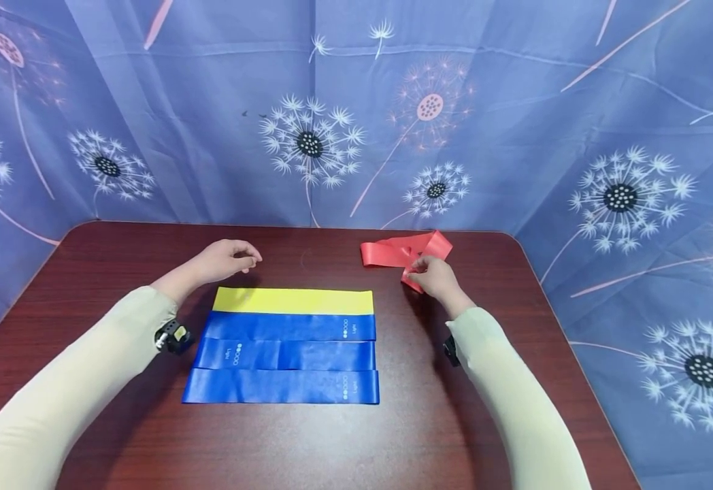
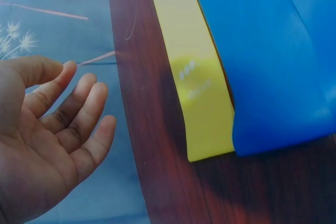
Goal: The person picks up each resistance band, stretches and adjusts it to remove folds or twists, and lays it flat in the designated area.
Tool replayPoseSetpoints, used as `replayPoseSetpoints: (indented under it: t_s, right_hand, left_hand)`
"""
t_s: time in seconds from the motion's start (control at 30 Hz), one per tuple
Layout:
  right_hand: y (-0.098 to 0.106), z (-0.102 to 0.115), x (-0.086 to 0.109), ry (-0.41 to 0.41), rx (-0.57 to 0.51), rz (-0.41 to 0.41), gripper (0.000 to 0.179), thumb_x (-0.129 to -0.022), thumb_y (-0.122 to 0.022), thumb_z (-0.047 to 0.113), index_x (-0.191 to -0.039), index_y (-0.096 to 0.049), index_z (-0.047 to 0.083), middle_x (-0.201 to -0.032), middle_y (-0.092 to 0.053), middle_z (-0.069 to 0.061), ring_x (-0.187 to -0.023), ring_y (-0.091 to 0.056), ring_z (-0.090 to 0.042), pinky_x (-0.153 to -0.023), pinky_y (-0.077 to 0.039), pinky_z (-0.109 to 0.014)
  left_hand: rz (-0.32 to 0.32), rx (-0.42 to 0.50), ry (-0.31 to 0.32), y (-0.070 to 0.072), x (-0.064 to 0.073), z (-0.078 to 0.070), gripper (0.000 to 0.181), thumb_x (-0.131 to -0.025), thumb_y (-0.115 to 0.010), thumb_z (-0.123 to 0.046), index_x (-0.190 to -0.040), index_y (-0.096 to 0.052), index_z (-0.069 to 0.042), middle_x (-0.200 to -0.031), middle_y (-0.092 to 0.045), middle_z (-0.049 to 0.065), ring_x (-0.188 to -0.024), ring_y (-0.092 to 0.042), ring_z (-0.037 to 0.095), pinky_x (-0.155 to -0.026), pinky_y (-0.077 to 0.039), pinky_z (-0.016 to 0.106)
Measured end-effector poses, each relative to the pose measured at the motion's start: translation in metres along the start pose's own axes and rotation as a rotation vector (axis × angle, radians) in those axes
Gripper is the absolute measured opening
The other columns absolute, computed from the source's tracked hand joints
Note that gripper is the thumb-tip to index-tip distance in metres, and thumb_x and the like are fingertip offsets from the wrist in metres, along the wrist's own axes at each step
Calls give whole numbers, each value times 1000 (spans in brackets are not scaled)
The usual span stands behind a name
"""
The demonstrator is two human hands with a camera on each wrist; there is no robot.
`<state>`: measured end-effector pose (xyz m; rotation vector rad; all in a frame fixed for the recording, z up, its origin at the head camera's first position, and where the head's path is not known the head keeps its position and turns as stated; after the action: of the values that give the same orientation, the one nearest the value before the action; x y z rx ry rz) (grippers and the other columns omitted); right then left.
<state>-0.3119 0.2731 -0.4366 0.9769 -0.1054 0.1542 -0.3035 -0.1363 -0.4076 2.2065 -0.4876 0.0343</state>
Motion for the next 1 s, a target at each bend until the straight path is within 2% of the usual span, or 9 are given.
replayPoseSetpoints:
  t_s: [0.23, 0.33, 0.43, 0.6, 0.77, 0.87, 0.93, 1.0]
  right_hand:
    - [-5, -8, 2, -44, -21, 13, 38, -97, -66, 18, -126, -60, -6, -124, -65, -29, -111, -61, -41, -99, -53, -50]
    - [-7, -10, 3, -30, -18, 11, 36, -96, -67, 17, -123, -62, -6, -119, -67, -28, -103, -63, -37, -94, -53, -46]
    - [-9, -12, 2, -25, -27, 16, 33, -95, -68, 15, -120, -64, -7, -110, -70, -26, -88, -66, -29, -85, -54, -37]
    - [-10, -13, 2, -26, -8, 21, 30, -94, -70, 14, -116, -67, -6, -94, -71, -20, -74, -62, -18, -71, -48, -25]
    - [-12, -12, 1, 0, 63, -8, 18, -93, -71, 16, -96, -71, -2, -75, -66, -11, -69, -56, -19, -65, -45, -25]
    - [-11, -11, -1, 27, 95, -26, 20, -95, -67, 16, -83, -69, 1, -64, -57, -4, -65, -51, -18, -63, -43, -26]
    - [-10, -10, -1, 45, 117, -43, 22, -96, -65, 16, -81, -69, 1, -61, -53, -2, -63, -49, -18, -63, -41, -28]
    - [-7, -8, -1, 55, 120, -69, 22, -97, -64, 16, -86, -72, -1, -62, -55, -3, -65, -50, -20, -64, -41, -28]
  left_hand:
    - [7, 8, -14, -6, -7, -7, 34, -104, -52, -16, -130, -65, 0, -118, -71, 23, -105, -67, 34, -97, -52, 49]
    - [19, 20, -18, -11, -11, -10, 35, -104, -52, -16, -132, -64, 0, -123, -70, 23, -108, -67, 34, -101, -52, 50]
    - [26, 24, -30, -16, -14, -15, 35, -104, -53, -16, -132, -64, 0, -124, -69, 22, -109, -67, 33, -101, -52, 49]
    - [32, 25, -40, -22, -18, -26, 34, -103, -53, -16, -132, -65, -1, -124, -69, 21, -107, -66, 31, -100, -53, 48]
    - [43, 29, -36, -28, -21, -37, 34, -103, -53, -16, -132, -65, -2, -125, -69, 20, -109, -67, 32, -102, -53, 48]
    - [49, 28, -42, -30, -23, -43, 34, -103, -53, -17, -131, -65, -2, -125, -70, 20, -109, -67, 32, -102, -53, 48]
    - [56, 31, -48, -32, -24, -47, 34, -103, -53, -18, -132, -65, -3, -125, -70, 19, -109, -67, 31, -102, -54, 47]
    - [67, 38, -52, -33, -25, -51, 36, -104, -52, -18, -134, -64, -2, -126, -69, 19, -108, -66, 31, -102, -53, 47]
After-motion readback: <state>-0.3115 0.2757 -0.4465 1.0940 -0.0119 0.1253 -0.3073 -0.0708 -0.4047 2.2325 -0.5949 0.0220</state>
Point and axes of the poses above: each hand's wrist, its own x-axis away from the middle knuckle, its own y-axis out of the back of the hand, z = x × y, the point moved 4 cm from there along -x, towards the middle knuckle
